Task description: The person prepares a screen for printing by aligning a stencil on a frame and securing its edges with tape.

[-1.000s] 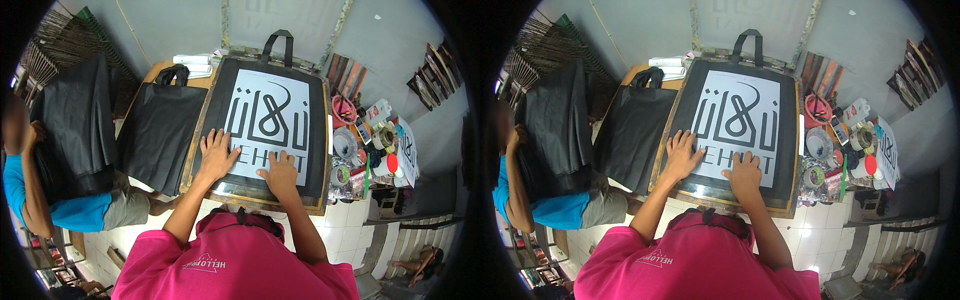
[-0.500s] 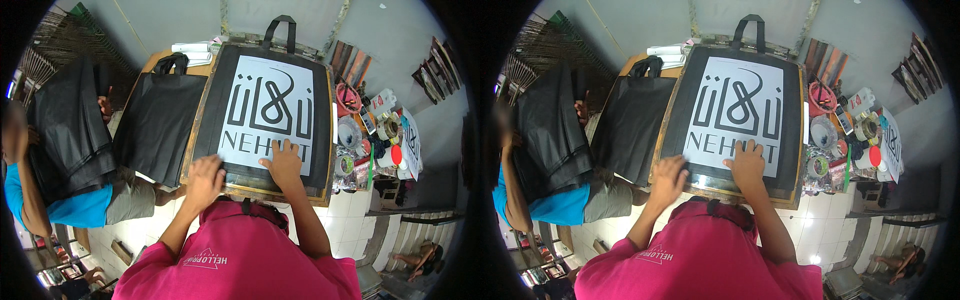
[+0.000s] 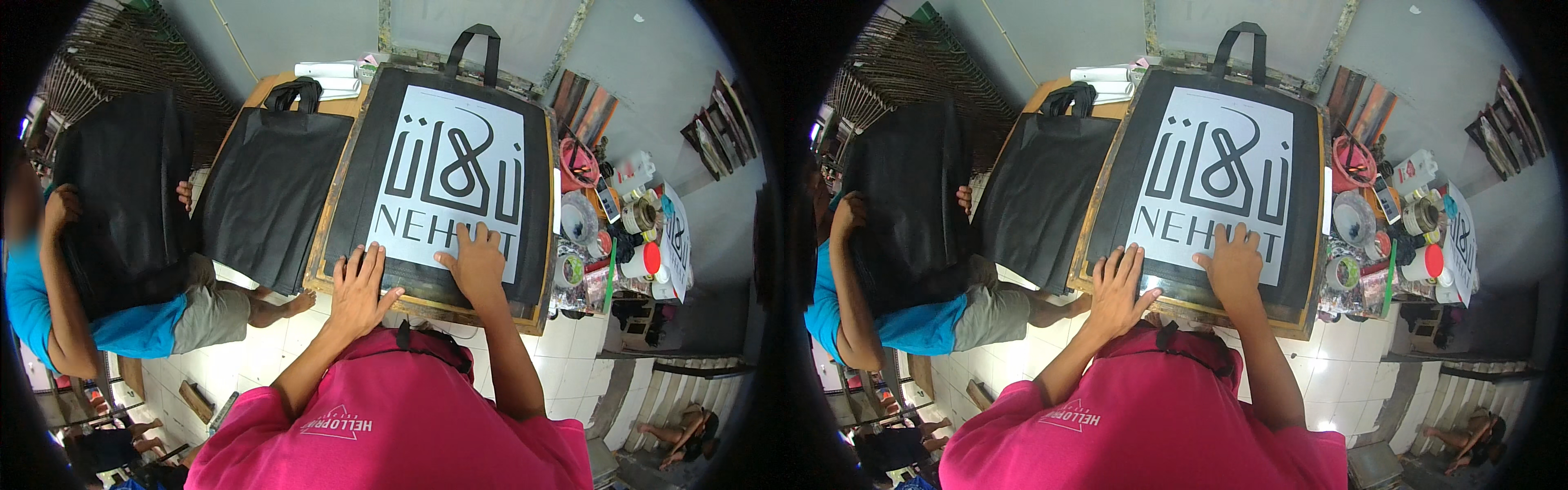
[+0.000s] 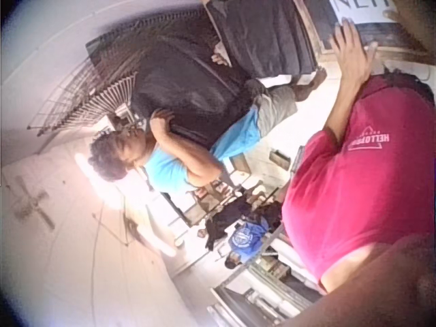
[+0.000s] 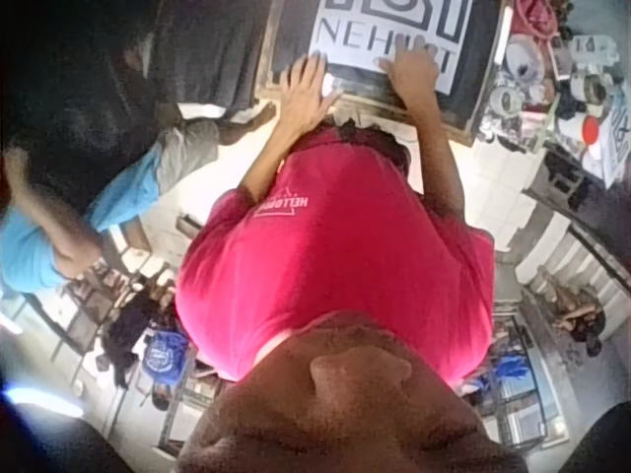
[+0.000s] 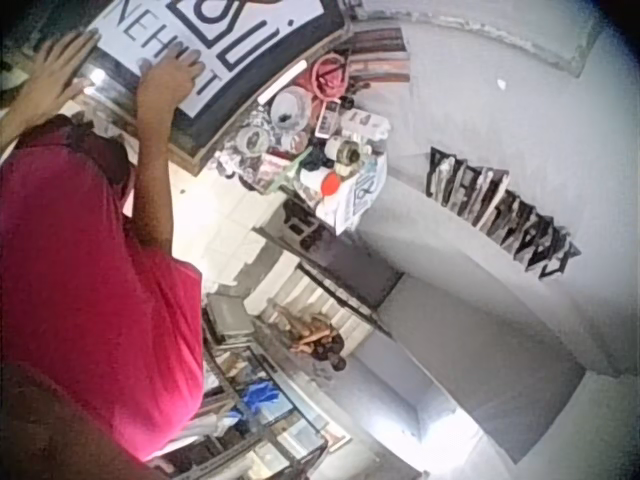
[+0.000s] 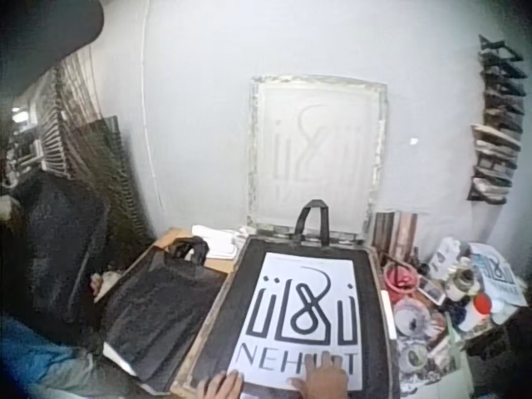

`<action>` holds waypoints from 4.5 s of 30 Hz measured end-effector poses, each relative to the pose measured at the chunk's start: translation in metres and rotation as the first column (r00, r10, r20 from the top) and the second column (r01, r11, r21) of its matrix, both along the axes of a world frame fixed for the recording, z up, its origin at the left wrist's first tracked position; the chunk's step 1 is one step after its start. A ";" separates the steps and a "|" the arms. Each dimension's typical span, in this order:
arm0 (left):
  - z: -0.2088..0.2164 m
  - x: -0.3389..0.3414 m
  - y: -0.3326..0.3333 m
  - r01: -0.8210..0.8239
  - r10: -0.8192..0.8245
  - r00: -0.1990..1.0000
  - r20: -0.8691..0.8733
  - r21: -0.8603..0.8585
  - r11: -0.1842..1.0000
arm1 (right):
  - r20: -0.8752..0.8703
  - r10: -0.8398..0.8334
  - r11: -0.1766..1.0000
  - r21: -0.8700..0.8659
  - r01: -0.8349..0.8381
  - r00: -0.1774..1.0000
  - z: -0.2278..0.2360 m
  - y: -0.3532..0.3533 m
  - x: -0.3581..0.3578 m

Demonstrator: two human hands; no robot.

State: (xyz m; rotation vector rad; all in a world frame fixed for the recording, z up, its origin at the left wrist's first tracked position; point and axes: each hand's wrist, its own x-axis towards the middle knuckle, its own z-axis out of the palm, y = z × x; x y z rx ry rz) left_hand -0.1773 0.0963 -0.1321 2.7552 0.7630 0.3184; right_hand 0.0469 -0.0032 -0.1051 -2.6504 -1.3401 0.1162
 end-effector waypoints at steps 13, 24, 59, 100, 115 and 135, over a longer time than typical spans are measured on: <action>0.001 0.005 0.003 0.007 -0.007 1.000 0.006 0.028 1.000 | 0.078 -0.054 0.917 0.398 0.019 0.996 -0.041 -0.085 0.044; -0.002 0.006 0.001 -0.018 0.018 1.000 0.002 -0.016 1.000 | 0.121 -0.112 0.940 0.336 0.066 0.986 -0.059 -0.113 0.040; -0.011 0.006 0.001 -0.055 0.052 0.997 0.061 0.051 0.997 | 0.111 -0.089 0.968 0.244 0.060 0.990 -0.053 -0.112 0.039; -0.012 0.008 0.000 -0.066 0.065 0.995 0.077 0.020 0.998 | 0.100 -0.092 0.968 0.244 0.065 0.991 -0.051 -0.112 0.040; -0.008 0.008 0.001 -0.061 0.061 0.997 0.045 -0.008 0.998 | 0.117 -0.074 0.946 0.321 0.033 0.990 -0.058 -0.112 0.042; -0.005 0.009 0.001 -0.058 0.059 0.997 0.039 -0.015 0.998 | 0.113 -0.096 0.926 0.376 0.047 0.989 -0.053 -0.111 0.039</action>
